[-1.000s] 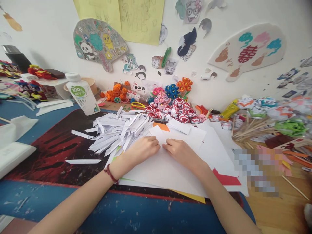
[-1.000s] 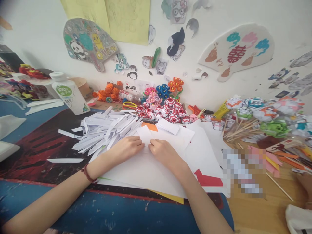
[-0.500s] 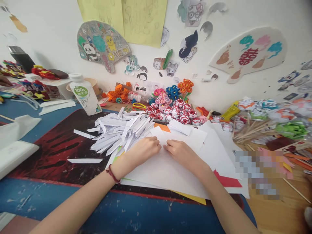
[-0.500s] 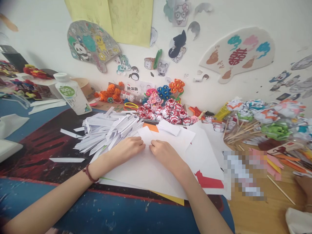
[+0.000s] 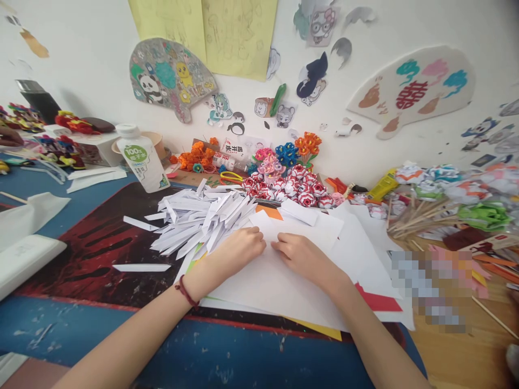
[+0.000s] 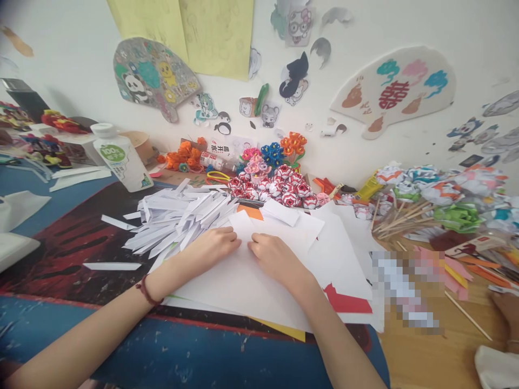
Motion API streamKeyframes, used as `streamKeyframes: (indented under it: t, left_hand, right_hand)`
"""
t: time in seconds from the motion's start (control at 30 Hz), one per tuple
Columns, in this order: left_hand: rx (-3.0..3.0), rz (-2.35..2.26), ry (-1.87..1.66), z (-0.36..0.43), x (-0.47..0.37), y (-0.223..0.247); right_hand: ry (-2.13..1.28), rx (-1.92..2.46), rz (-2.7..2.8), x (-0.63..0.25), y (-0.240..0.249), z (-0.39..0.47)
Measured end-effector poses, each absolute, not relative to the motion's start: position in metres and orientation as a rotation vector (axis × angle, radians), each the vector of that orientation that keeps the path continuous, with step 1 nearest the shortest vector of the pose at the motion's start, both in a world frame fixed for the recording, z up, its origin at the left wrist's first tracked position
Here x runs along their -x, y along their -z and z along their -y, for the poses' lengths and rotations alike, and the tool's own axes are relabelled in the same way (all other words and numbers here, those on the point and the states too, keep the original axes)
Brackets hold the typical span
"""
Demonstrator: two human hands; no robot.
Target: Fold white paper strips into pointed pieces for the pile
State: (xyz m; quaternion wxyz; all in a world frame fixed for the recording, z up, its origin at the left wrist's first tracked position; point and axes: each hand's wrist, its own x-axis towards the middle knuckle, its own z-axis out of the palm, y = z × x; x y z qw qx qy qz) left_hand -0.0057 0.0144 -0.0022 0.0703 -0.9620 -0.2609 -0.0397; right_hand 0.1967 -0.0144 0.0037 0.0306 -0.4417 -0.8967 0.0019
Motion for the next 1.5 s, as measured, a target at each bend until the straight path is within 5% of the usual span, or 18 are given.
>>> streamKeyframes:
  t: [0.93, 1.5]
  left_hand:
    - [2.778, 0.98, 0.342, -0.0154, 0.0024, 0.0011]
    - [2.841, 0.782, 0.209, -0.0167, 0.0052, 0.0053]
  right_hand:
    - [-0.306, 1.36, 2.467, -0.2044, 0.0015, 0.0054]
    - [0.163, 1.316, 2.701, -0.2034, 0.0026, 0.0059]
